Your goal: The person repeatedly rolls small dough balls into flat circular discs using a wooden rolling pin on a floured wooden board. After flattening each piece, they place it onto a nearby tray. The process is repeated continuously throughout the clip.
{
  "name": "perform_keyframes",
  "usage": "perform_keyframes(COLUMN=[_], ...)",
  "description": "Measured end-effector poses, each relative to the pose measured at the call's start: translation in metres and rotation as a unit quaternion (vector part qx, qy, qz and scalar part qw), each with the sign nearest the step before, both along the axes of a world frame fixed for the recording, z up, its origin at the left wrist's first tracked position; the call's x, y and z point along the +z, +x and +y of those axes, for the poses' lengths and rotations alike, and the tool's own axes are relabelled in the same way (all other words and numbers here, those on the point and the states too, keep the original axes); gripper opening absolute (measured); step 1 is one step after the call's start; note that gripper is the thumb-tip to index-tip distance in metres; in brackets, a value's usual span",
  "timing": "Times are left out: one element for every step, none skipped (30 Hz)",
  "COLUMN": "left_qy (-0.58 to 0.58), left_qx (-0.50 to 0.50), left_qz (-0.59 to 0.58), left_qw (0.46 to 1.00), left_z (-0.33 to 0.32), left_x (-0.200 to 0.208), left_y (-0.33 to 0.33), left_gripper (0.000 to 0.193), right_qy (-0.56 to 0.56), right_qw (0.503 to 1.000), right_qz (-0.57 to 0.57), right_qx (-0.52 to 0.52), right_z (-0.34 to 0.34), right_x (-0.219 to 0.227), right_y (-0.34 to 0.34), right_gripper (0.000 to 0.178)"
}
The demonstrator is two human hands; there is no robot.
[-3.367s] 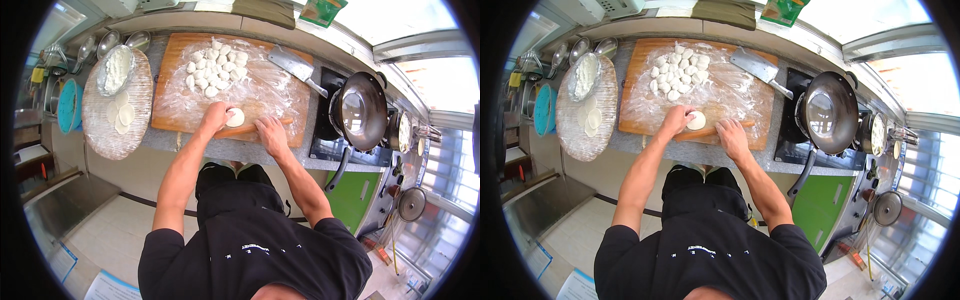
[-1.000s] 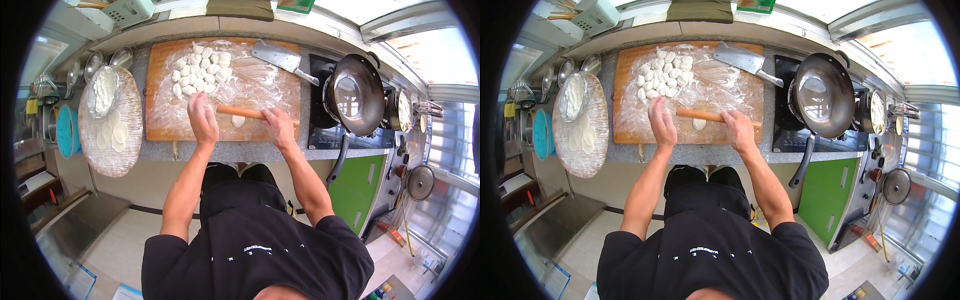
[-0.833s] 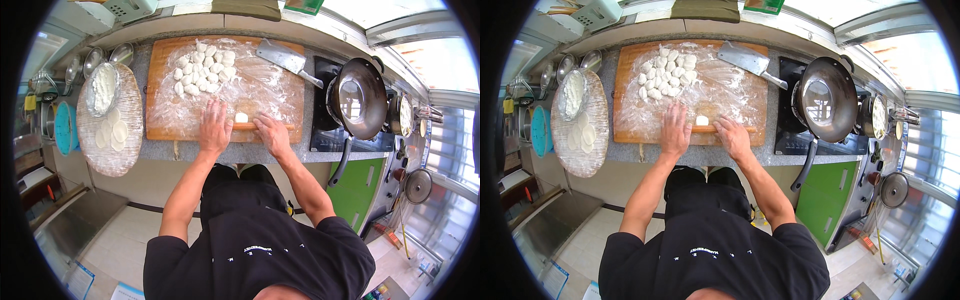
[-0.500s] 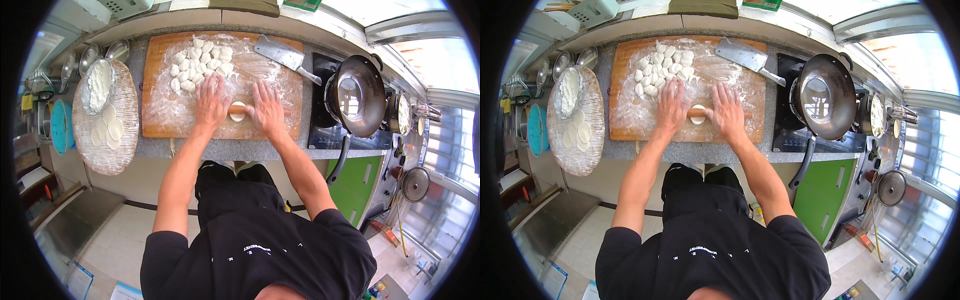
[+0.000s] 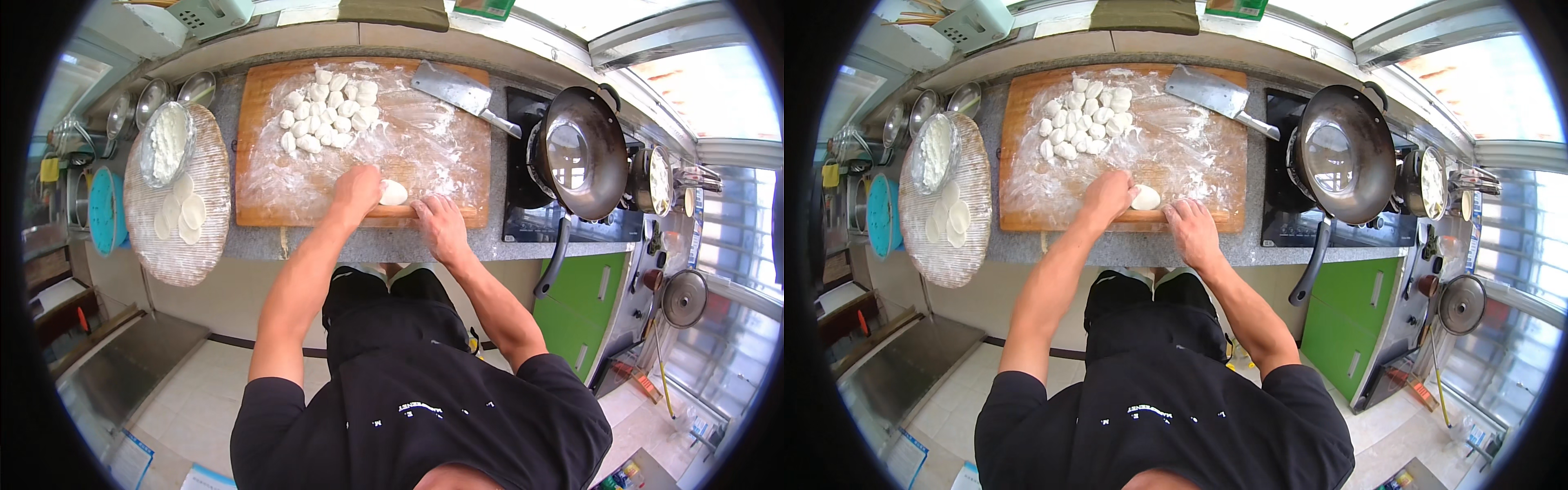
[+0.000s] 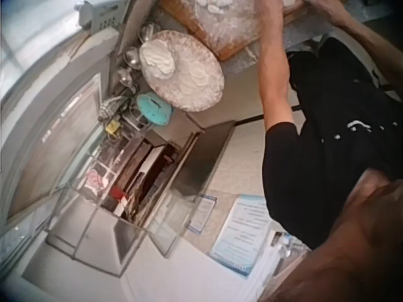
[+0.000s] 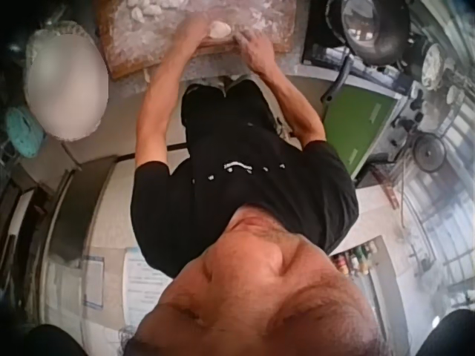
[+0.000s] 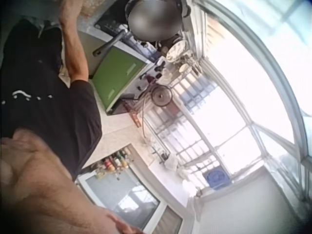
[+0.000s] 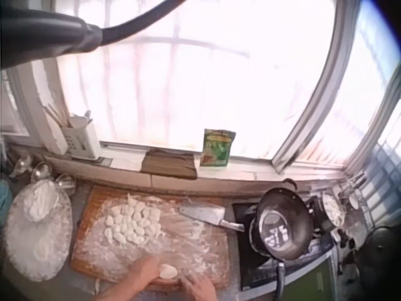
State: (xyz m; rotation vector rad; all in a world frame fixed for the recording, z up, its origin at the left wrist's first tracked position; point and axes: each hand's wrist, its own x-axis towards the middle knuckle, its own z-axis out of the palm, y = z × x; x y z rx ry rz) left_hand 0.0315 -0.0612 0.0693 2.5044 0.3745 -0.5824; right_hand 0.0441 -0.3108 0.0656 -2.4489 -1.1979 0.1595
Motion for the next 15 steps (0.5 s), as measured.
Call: perform_keyframes(left_qy=[0.001, 0.005, 0.009, 0.013, 0.025, 0.038, 0.051, 0.082, 0.114, 0.145, 0.174, 0.186, 0.198, 0.209, 0.22], left_qx=[0.045, 0.097, 0.147, 0.2, 0.208, 0.217, 0.224, 0.219, 0.217, 0.212, 0.175, 0.175, 0.175, 0.175, 0.182], left_qz=[0.035, 0.03, 0.024, 0.019, -0.025, -0.07, -0.115, -0.155, -0.196, -0.236, -0.23, -0.233, -0.237, -0.24, -0.251], left_qw=[0.998, 0.995, 0.989, 0.979, 0.977, 0.973, 0.966, 0.96, 0.95, 0.937, 0.941, 0.938, 0.935, 0.932, 0.925], left_z=[-0.001, -0.001, -0.002, -0.004, -0.006, -0.008, -0.01, -0.015, -0.021, -0.027, -0.032, -0.034, -0.036, -0.037, -0.033], left_x=[0.002, 0.004, 0.02, 0.029, 0.029, 0.029, 0.028, 0.021, 0.007, -0.005, -0.017, -0.022, -0.027, -0.032, -0.036], left_y=[-0.007, -0.013, -0.015, -0.02, -0.028, -0.037, -0.045, -0.052, -0.059, -0.064, -0.069, -0.069, -0.069, -0.068, -0.059], left_gripper=[0.028, 0.028, 0.028, 0.028, 0.03, 0.034, 0.037, 0.042, 0.046, 0.051, 0.06, 0.063, 0.066, 0.068, 0.069], right_qy=[0.005, 0.011, 0.031, 0.029, 0.026, 0.023, 0.019, 0.016, 0.013, 0.004, -0.005, -0.015, -0.043, -0.071, -0.099], right_qw=[1.0, 1.0, 0.999, 0.999, 1.0, 1.0, 1.0, 1.0, 0.999, 0.999, 0.997, 0.995, 0.995, 0.994, 0.992], right_qz=[-0.01, -0.019, -0.034, -0.023, -0.011, -0.001, -0.004, -0.007, -0.011, -0.024, -0.038, -0.052, -0.043, -0.034, -0.024], right_qx=[-0.003, -0.005, -0.01, -0.007, -0.005, -0.001, 0.007, 0.015, 0.027, 0.045, 0.063, 0.079, 0.076, 0.073, 0.069], right_z=[-0.001, -0.001, 0.0, 0.001, 0.002, 0.004, 0.006, 0.008, 0.012, 0.012, 0.012, 0.016, 0.022, 0.029, 0.039], right_x=[0.0, -0.001, 0.0, -0.001, -0.001, -0.002, -0.003, -0.004, -0.003, -0.007, -0.014, -0.012, -0.01, -0.009, -0.005], right_y=[0.001, 0.002, 0.004, 0.004, 0.005, 0.006, 0.008, 0.011, 0.016, 0.021, 0.025, 0.032, 0.037, 0.04, 0.044], right_gripper=[0.035, 0.035, 0.035, 0.034, 0.034, 0.034, 0.035, 0.037, 0.038, 0.042, 0.045, 0.049, 0.053, 0.058, 0.063])
